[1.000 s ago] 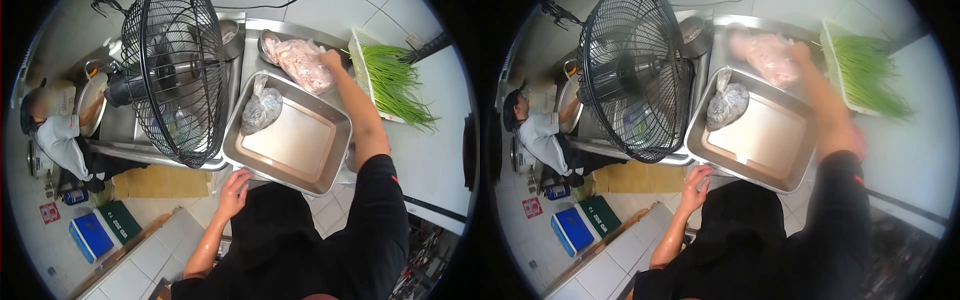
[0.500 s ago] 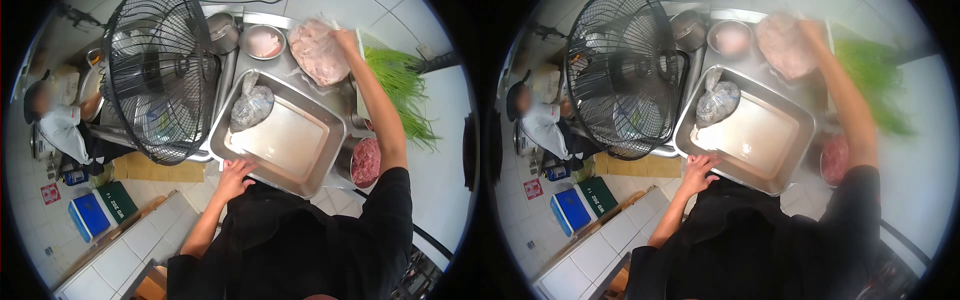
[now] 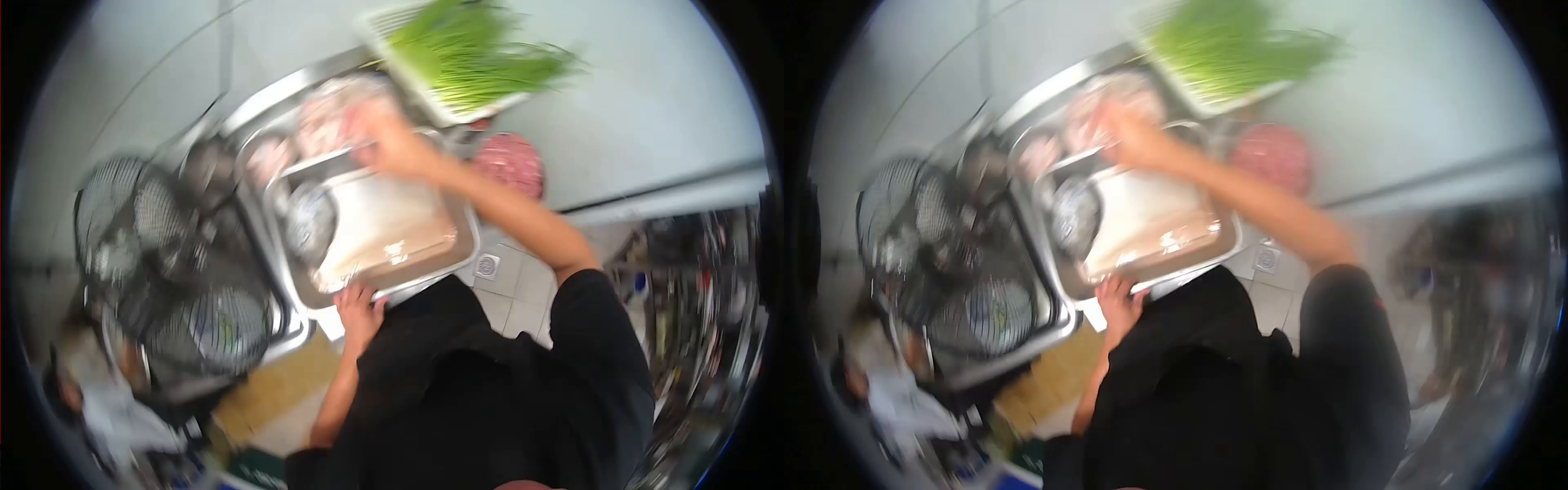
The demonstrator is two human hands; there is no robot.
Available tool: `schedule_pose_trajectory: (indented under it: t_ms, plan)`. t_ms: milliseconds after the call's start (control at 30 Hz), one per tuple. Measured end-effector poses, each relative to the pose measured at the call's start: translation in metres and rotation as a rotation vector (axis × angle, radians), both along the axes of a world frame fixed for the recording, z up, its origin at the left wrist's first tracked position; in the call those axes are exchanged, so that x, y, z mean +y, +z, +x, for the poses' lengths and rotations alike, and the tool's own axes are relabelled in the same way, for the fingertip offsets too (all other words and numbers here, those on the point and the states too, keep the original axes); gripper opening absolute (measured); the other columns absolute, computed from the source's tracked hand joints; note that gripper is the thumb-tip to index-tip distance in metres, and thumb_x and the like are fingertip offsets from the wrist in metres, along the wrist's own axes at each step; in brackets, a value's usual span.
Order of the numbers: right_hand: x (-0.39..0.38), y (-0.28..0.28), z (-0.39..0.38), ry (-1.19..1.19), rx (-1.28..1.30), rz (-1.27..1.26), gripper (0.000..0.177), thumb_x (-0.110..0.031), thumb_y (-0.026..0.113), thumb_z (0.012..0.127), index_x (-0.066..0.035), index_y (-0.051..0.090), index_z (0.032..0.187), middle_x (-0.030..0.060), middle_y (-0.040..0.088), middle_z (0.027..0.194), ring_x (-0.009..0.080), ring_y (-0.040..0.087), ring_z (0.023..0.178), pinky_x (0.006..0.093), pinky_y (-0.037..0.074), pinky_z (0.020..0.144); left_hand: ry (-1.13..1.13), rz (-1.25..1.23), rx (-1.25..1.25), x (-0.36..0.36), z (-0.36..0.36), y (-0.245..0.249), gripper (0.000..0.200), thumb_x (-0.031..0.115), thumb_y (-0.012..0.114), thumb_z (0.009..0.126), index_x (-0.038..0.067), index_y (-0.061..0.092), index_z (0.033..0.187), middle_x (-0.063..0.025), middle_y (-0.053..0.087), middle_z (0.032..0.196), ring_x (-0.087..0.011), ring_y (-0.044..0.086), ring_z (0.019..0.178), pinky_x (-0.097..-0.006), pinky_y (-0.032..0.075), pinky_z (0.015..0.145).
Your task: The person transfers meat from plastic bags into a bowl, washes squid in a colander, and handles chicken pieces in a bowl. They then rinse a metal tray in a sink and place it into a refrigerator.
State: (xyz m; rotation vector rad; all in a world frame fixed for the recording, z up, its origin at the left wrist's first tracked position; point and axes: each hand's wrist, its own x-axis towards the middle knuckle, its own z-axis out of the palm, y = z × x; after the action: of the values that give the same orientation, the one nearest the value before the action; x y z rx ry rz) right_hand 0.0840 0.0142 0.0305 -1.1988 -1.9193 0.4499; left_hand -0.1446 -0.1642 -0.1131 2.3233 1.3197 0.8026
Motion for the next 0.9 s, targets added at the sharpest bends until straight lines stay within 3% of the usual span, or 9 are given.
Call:
schedule_pose_trajectory:
  t_ms: [300, 433, 500, 533, 567, 633, 667, 767, 900]
  plan:
    - [-0.31, -0.061, 0.063, -0.577, -0.205, -0.095, 0.019, -0.004, 0.056, 0.078, -0.005, 0.06, 0.097, 0.0099, 0.057, 0.097, 0.0278, 0.057, 0.086, 0.0349, 0.047, 0.075, -0.08, -0.031, 0.04, -0.011, 0.008, -0.008, 0.022, 0.015, 0.069, 0.068, 0.004, 0.057, 0.081, -0.0112, 0.053, 0.082, -0.0326, 0.05, 0.085, -0.0421, 0.038, 0.076]
    - [-0.515, -0.195, 0.133, -1.389, 0.439, -0.306, 0.014, -0.008, 0.055, 0.078, -0.002, 0.063, 0.088, 0.0108, 0.061, 0.071, 0.0231, 0.057, 0.061, 0.034, 0.048, 0.061, -0.301, 0.03, -0.291, -0.043, 0.041, 0.03, 0.015, 0.003, 0.06, 0.071, 0.001, 0.058, 0.086, -0.0133, 0.053, 0.081, -0.0328, 0.051, 0.086, -0.0409, 0.038, 0.08]
    - [-0.617, -0.3, 0.15, -1.635, -0.173, -0.564, 0.014, -0.015, 0.06, 0.073, -0.002, 0.063, 0.075, 0.0111, 0.061, 0.068, 0.024, 0.058, 0.06, 0.0375, 0.048, 0.057, -0.515, -0.042, -0.388, -0.065, 0.08, 0.042, 0.012, 0.002, 0.06, 0.07, 0.001, 0.058, 0.083, -0.0133, 0.054, 0.081, -0.0326, 0.052, 0.083, -0.0411, 0.039, 0.079]
    - [-0.68, -0.396, 0.172, -1.595, 0.18, -0.937, 0.021, -0.018, 0.063, 0.073, -0.008, 0.063, 0.092, 0.0104, 0.062, 0.097, 0.0288, 0.058, 0.09, 0.0408, 0.047, 0.074, -0.595, -0.067, -0.382, -0.076, 0.1, 0.043, 0.011, -0.001, 0.059, 0.07, 0.001, 0.059, 0.08, -0.0128, 0.056, 0.08, -0.032, 0.053, 0.081, -0.04, 0.04, 0.078]
    - [-0.686, -0.329, 0.153, -1.184, -0.512, -1.35, 0.022, -0.019, 0.064, 0.073, -0.008, 0.064, 0.092, 0.0096, 0.062, 0.098, 0.0287, 0.058, 0.09, 0.0407, 0.047, 0.075, -0.678, -0.103, -0.366, -0.092, 0.123, 0.047, 0.013, -0.004, 0.058, 0.069, 0.001, 0.059, 0.08, -0.0122, 0.057, 0.079, -0.03, 0.054, 0.079, -0.0367, 0.043, 0.074]
    - [-0.762, -0.395, 0.135, -1.434, -0.07, -0.911, 0.02, -0.017, 0.061, 0.075, -0.009, 0.065, 0.093, 0.009, 0.063, 0.094, 0.0255, 0.059, 0.089, 0.0388, 0.047, 0.079, -0.755, -0.319, -0.265, -0.121, 0.164, 0.018, 0.015, -0.004, 0.059, 0.068, 0.0, 0.059, 0.082, -0.0119, 0.057, 0.079, -0.0268, 0.056, 0.075, -0.0336, 0.045, 0.07]
    - [-0.792, -0.438, 0.14, -1.528, 0.155, -0.768, 0.023, -0.013, 0.068, 0.068, -0.01, 0.066, 0.09, 0.0116, 0.064, 0.082, 0.0258, 0.06, 0.072, 0.0371, 0.051, 0.063, -0.789, -0.423, -0.21, -0.133, 0.184, -0.005, 0.016, -0.003, 0.06, 0.068, 0.0, 0.059, 0.083, -0.0117, 0.057, 0.078, -0.0249, 0.057, 0.074, -0.0323, 0.046, 0.069]
    - [-0.815, -0.4, 0.139, -1.581, 0.494, -1.152, 0.026, -0.015, 0.067, 0.072, -0.01, 0.066, 0.098, 0.0093, 0.066, 0.082, 0.0214, 0.061, 0.068, 0.0343, 0.05, 0.059, -0.849, -0.604, 0.003, -0.169, 0.228, -0.098, 0.018, 0.004, 0.064, 0.069, 0.0, 0.062, 0.086, -0.0122, 0.061, 0.081, -0.0223, 0.06, 0.075, -0.0312, 0.047, 0.071]
    - [-0.856, -0.413, 0.157, -1.78, 0.889, -0.787, 0.024, -0.022, 0.063, 0.074, -0.009, 0.068, 0.093, 0.0071, 0.067, 0.082, 0.0209, 0.062, 0.075, 0.0335, 0.048, 0.071, -0.976, -0.52, 0.534, -0.166, 0.239, -0.197, 0.026, 0.02, 0.066, 0.07, 0.004, 0.065, 0.091, -0.0146, 0.065, 0.093, -0.0278, 0.063, 0.081, -0.0384, 0.049, 0.076]
